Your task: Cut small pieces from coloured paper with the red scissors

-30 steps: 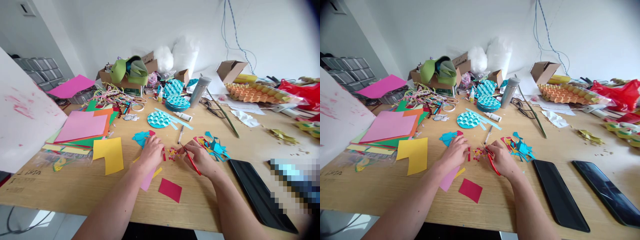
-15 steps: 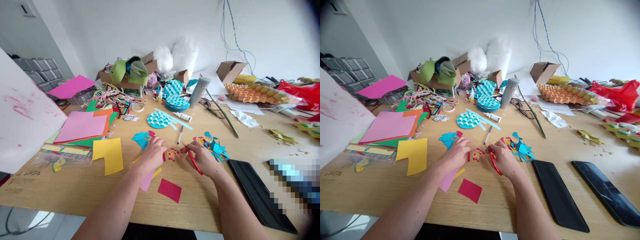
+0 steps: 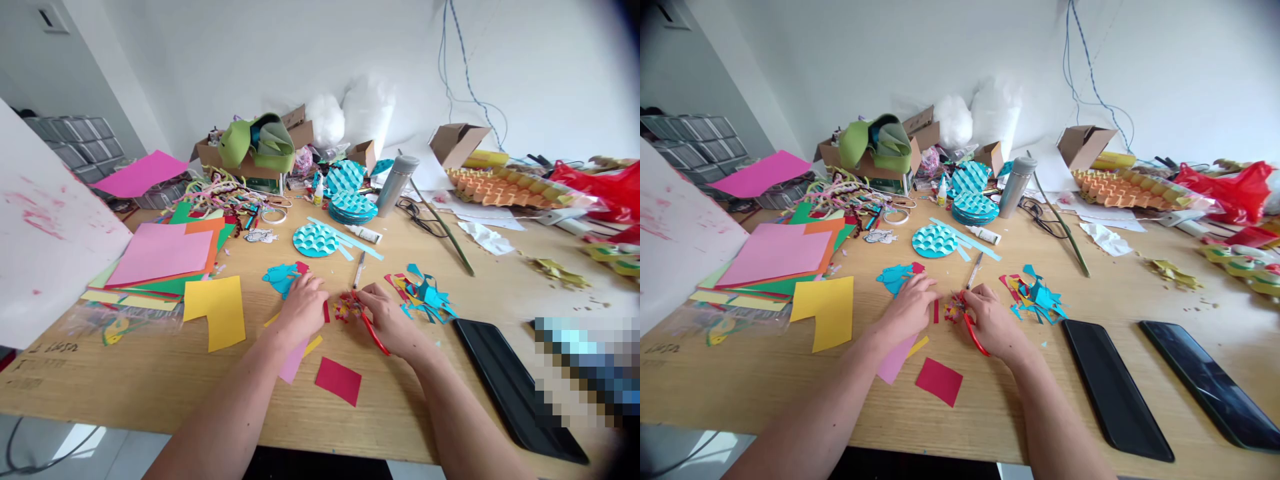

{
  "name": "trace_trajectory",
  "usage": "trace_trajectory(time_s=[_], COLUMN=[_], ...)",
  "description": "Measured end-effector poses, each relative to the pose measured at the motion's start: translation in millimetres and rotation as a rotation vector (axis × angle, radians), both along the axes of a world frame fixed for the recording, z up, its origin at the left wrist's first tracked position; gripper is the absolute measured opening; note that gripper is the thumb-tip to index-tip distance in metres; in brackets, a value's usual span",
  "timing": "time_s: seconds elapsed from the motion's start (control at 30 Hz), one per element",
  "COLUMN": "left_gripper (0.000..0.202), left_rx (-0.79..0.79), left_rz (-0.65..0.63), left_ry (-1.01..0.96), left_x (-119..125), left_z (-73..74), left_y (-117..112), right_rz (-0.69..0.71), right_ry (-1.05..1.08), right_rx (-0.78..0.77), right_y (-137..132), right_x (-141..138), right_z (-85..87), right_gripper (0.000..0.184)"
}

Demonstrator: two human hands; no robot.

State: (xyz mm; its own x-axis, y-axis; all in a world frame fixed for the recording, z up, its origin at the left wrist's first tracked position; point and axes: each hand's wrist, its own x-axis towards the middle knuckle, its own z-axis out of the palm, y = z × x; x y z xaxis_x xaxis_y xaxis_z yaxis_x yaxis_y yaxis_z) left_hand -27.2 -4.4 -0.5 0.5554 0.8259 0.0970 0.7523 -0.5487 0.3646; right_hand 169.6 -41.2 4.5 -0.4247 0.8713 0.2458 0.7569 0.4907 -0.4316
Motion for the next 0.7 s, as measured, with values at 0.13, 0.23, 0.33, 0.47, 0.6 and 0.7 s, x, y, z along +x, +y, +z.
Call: trace_trajectory(time_s=[0.13,0.23,0.33,0.47,0.6,0.7], left_gripper=[0.039,0.035,0.031,0.029,0.027,0.024], left_rx=[0.017,0.051,0.067,0.067,0.053,0.056], left_rz=[0.013,0.028,0.038,0.042,0.045,0.049], left_ry=[-0.01,-0.025,-0.029,-0.028,-0.024,-0.024], left_x=[-1,-3,-4,-5,-5,-5], left_z=[-3.5,-7.0,-10.1,-11.1,-8.6,-7.3], left_y=[1,3,4,3,3,2], right_rz=[-0.009,-0.076,-0.148,-0.175,-0.146,-0.211], right_ry=[0.002,-0.004,-0.071,-0.14,-0.112,-0.146], right_rx=[0.01,0.085,0.141,0.104,0.057,0.065], right_y=[0,2,4,2,0,1], right_x=[0,8,16,16,14,17], right_z=[0.4,0.6,-0.6,-0.4,1.7,1.2], right_gripper=[0.011,0.008,0.01,0.019,0.018,0.021])
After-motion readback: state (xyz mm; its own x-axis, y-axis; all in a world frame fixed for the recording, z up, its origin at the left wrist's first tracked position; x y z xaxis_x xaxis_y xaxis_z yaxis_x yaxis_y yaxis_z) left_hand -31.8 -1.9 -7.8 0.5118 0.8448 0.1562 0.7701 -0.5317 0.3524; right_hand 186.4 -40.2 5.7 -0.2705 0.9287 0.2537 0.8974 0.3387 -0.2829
